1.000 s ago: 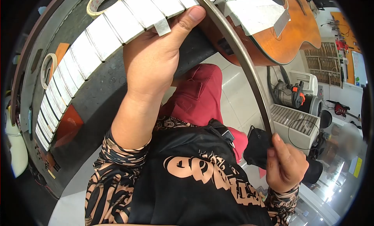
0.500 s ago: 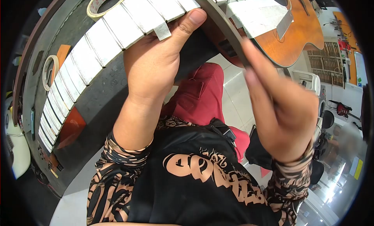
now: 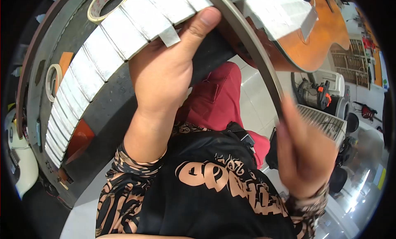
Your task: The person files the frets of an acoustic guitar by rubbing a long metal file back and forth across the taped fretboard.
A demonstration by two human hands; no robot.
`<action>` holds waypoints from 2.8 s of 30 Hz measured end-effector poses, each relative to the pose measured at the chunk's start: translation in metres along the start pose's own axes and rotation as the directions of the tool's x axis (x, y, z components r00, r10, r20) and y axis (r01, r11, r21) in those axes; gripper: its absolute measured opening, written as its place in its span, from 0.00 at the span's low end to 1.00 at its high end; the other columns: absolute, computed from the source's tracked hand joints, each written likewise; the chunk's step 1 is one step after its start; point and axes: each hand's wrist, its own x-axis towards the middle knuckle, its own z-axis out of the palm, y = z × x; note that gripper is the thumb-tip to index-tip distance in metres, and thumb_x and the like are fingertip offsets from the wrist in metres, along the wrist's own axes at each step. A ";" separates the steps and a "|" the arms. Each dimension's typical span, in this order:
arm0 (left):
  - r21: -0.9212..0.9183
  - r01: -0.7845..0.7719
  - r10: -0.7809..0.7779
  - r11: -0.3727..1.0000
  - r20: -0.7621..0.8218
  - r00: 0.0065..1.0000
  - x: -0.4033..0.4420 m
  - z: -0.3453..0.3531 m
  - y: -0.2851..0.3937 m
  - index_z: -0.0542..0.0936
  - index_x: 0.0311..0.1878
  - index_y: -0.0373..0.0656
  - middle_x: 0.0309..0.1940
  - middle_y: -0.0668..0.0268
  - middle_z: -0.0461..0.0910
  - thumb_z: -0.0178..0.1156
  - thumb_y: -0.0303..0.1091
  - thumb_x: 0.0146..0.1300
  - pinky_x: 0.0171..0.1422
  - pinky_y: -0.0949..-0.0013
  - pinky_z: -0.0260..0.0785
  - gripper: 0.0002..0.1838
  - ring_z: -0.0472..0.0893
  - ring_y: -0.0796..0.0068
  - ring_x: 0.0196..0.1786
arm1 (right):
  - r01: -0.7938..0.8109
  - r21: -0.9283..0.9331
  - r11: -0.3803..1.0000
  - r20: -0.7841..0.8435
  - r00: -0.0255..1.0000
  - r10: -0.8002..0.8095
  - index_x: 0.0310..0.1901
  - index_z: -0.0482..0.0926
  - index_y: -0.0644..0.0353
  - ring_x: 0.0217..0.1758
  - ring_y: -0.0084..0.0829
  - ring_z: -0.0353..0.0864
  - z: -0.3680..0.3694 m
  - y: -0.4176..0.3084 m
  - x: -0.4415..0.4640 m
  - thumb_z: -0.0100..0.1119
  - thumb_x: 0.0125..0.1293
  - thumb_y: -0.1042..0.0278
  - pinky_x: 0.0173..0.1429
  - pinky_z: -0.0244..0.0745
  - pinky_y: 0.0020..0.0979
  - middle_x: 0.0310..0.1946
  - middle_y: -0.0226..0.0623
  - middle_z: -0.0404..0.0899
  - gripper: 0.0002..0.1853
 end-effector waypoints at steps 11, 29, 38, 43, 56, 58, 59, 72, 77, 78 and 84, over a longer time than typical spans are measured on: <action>0.089 -0.066 0.053 0.994 0.144 0.988 0.002 0.011 0.006 0.76 0.57 0.44 0.47 0.69 0.80 0.63 0.32 0.67 0.51 0.70 0.69 0.17 0.78 0.77 0.48 | -0.126 0.212 0.969 -0.136 0.978 0.157 0.60 0.77 0.62 0.16 0.12 0.59 -0.019 0.006 0.044 0.51 0.70 0.74 0.22 0.52 0.18 0.15 0.25 0.72 0.18; 0.066 -0.057 0.051 0.996 0.090 0.995 0.003 0.003 -0.003 0.67 0.66 0.44 0.54 0.63 0.77 0.57 0.27 0.69 0.58 0.64 0.69 0.23 0.77 0.70 0.54 | -0.335 0.809 0.483 -0.220 0.589 0.778 0.61 0.67 0.73 0.11 0.17 0.63 0.059 0.102 -0.189 0.55 0.71 0.66 0.14 0.55 0.19 0.17 0.33 0.71 0.23; 0.219 -0.089 0.068 0.972 0.102 0.992 0.002 -0.010 -0.003 0.53 0.74 0.43 0.60 0.60 0.73 0.63 0.29 0.65 0.58 0.63 0.69 0.39 0.76 0.67 0.56 | -0.377 0.906 0.193 -0.120 0.208 0.971 0.58 0.73 0.65 0.16 0.11 0.63 0.105 0.150 -0.205 0.57 0.71 0.66 0.17 0.54 0.16 0.19 0.23 0.69 0.18; 0.186 -0.092 0.071 0.978 0.118 0.990 0.003 0.001 0.002 0.48 0.76 0.40 0.62 0.59 0.71 0.70 0.34 0.58 0.56 0.66 0.70 0.49 0.76 0.68 0.56 | -0.398 0.905 0.150 -0.094 0.156 0.983 0.59 0.72 0.63 0.18 0.13 0.66 0.098 0.161 -0.205 0.55 0.72 0.63 0.18 0.58 0.17 0.21 0.25 0.71 0.18; 0.060 -0.035 0.028 0.998 0.110 0.994 0.002 0.006 0.005 0.49 0.75 0.40 0.63 0.61 0.69 0.73 0.38 0.56 0.56 0.66 0.68 0.52 0.74 0.69 0.58 | -0.344 0.850 0.399 -0.284 0.339 0.897 0.61 0.68 0.69 0.11 0.16 0.63 0.037 0.112 -0.161 0.48 0.74 0.68 0.13 0.54 0.17 0.18 0.31 0.70 0.18; 0.085 -0.025 0.015 0.996 0.109 0.994 0.004 0.007 0.006 0.49 0.75 0.40 0.64 0.60 0.69 0.72 0.35 0.56 0.63 0.64 0.66 0.51 0.73 0.68 0.62 | -0.390 0.760 0.520 -0.299 0.502 0.812 0.67 0.63 0.68 0.11 0.15 0.63 0.018 0.089 -0.140 0.49 0.75 0.64 0.13 0.54 0.18 0.17 0.30 0.68 0.24; 0.074 -0.023 0.014 0.997 0.112 0.994 0.004 0.009 0.007 0.49 0.75 0.40 0.64 0.60 0.69 0.72 0.35 0.56 0.63 0.64 0.66 0.51 0.73 0.68 0.62 | -0.431 0.708 0.559 -0.291 0.543 0.787 0.68 0.63 0.69 0.14 0.15 0.65 0.012 0.089 -0.148 0.51 0.74 0.64 0.16 0.56 0.19 0.17 0.31 0.69 0.26; 0.030 -0.007 0.004 1.000 0.088 0.996 0.011 0.025 0.005 0.56 0.70 0.35 0.58 0.59 0.74 0.71 0.29 0.58 0.68 0.67 0.65 0.42 0.73 0.71 0.62 | 0.106 0.127 0.986 -0.115 0.989 -0.091 0.47 0.81 0.67 0.19 0.33 0.77 -0.038 0.050 -0.048 0.65 0.44 0.83 0.21 0.69 0.28 0.23 0.38 0.77 0.23; -0.030 -0.026 0.029 0.999 0.101 0.995 0.007 0.027 0.001 0.55 0.71 0.35 0.59 0.60 0.73 0.67 0.24 0.60 0.68 0.67 0.64 0.40 0.72 0.71 0.63 | 0.185 0.139 0.973 -0.047 0.983 -0.180 0.50 0.81 0.65 0.18 0.28 0.75 -0.035 0.050 -0.044 0.64 0.43 0.83 0.20 0.67 0.26 0.22 0.33 0.76 0.26; -0.035 -0.020 0.023 0.999 0.095 0.995 0.005 0.026 0.000 0.55 0.71 0.35 0.59 0.60 0.73 0.67 0.24 0.60 0.68 0.67 0.64 0.40 0.72 0.71 0.63 | 0.173 0.128 0.977 -0.018 0.985 -0.172 0.50 0.81 0.65 0.18 0.27 0.75 -0.036 0.048 -0.044 0.63 0.44 0.83 0.19 0.66 0.26 0.23 0.33 0.76 0.25; -0.064 -0.017 0.023 0.998 0.100 0.995 0.005 0.028 -0.001 0.51 0.73 0.36 0.62 0.59 0.71 0.67 0.25 0.60 0.71 0.66 0.61 0.43 0.70 0.70 0.65 | 0.107 0.073 0.992 -0.041 0.994 -0.104 0.51 0.80 0.61 0.18 0.28 0.74 -0.029 0.040 -0.052 0.63 0.43 0.82 0.20 0.66 0.26 0.23 0.32 0.76 0.27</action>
